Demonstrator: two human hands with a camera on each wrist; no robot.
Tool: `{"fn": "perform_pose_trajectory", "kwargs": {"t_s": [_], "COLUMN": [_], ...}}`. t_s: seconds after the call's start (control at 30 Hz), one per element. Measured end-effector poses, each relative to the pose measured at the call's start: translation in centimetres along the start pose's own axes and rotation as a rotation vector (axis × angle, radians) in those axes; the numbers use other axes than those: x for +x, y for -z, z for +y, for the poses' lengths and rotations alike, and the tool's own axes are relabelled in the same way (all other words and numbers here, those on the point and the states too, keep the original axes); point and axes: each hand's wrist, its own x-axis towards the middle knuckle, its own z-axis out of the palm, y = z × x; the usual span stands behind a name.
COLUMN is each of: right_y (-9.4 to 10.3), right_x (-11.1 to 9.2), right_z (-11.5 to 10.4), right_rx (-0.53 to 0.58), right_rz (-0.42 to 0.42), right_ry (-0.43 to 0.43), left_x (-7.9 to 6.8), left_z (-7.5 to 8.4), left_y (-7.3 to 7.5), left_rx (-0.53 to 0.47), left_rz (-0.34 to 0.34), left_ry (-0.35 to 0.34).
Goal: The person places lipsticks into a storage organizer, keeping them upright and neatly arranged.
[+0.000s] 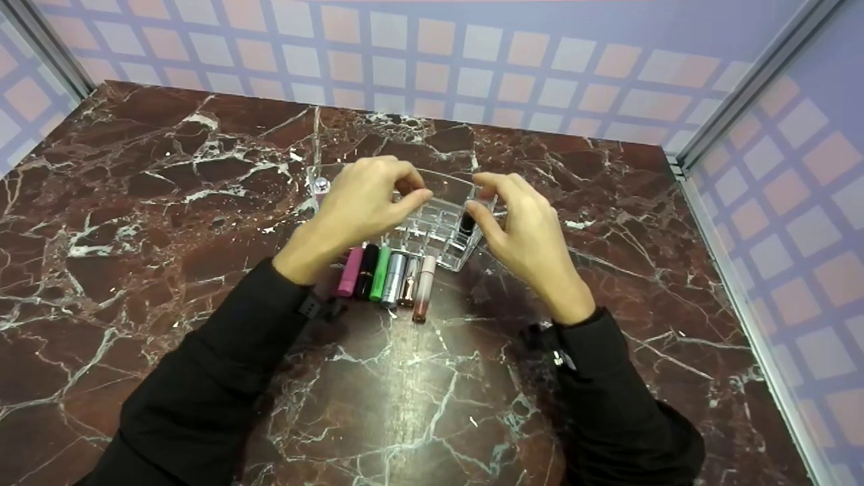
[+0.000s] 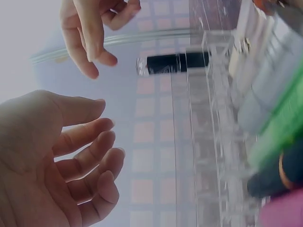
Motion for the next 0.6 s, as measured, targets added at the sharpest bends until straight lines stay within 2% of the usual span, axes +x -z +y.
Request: {"fn": "perform_pose_trajectory", "kwargs": {"t_s": [0.3, 0.47, 0.6], "right_y": [-0.2, -0.6, -1.2], "right_x": [-0.1, -0.3, -0.1], "right_z": [-1.3, -1.9, -2.4], "right_rx": [-0.106, -0.098, -0.086], "right_rz": [0.005, -0.029, -0.064], "right_ry": [0.082, 0.096, 0.131], "left_x": [-1.9, -2.9, -3.3], "left_z": [-2.1, -3.4, -4.3], "left_y": [1.7, 2.3, 2.5], "left_rx": [0.038, 0.097, 0.139], "left_rz": [-0.023, -0.043, -0.108], "left_ry": [0.001, 0.012, 0.033]}}
